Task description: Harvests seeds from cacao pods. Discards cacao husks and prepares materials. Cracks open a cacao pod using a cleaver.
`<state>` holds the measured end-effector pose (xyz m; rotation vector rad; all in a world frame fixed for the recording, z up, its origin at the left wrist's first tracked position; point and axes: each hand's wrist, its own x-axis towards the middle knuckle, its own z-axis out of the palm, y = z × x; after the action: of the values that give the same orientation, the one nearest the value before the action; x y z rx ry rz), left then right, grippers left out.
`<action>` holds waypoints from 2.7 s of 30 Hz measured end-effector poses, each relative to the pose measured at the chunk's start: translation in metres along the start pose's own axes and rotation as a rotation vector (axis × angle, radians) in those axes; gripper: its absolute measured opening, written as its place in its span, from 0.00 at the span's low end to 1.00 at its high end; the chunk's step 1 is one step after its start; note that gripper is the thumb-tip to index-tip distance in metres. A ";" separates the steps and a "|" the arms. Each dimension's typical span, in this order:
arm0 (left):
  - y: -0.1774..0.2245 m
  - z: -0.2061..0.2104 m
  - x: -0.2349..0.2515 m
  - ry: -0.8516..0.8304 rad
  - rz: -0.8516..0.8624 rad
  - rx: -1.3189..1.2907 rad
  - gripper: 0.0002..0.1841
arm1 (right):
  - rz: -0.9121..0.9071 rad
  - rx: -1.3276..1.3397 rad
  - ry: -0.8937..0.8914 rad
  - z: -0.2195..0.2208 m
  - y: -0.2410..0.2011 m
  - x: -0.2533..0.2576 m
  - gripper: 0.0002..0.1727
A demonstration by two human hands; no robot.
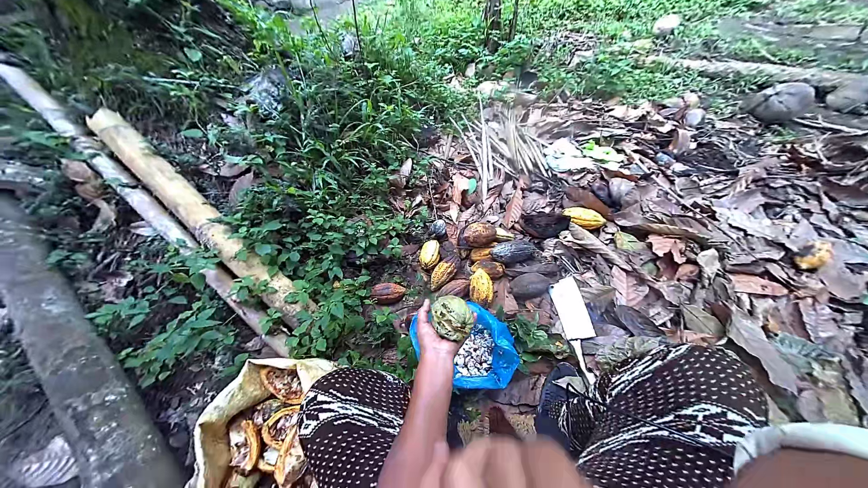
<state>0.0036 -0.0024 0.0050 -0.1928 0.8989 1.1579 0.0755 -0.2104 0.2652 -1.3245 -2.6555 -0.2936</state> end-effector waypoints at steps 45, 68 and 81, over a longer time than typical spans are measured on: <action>0.002 -0.029 -0.016 -0.531 0.077 -0.034 0.27 | 0.963 2.047 0.199 0.268 0.163 0.019 0.23; -0.002 -0.020 -0.023 -0.394 0.223 0.030 0.21 | 0.961 1.403 0.040 0.302 0.137 0.029 0.31; 0.010 -0.031 -0.028 -0.415 0.299 0.068 0.18 | 0.922 1.402 -0.166 0.308 0.127 0.047 0.23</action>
<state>-0.0239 -0.0354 0.0070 0.2401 0.6070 1.3770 0.1329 -0.0244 -0.0087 -1.6293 -1.2628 1.4604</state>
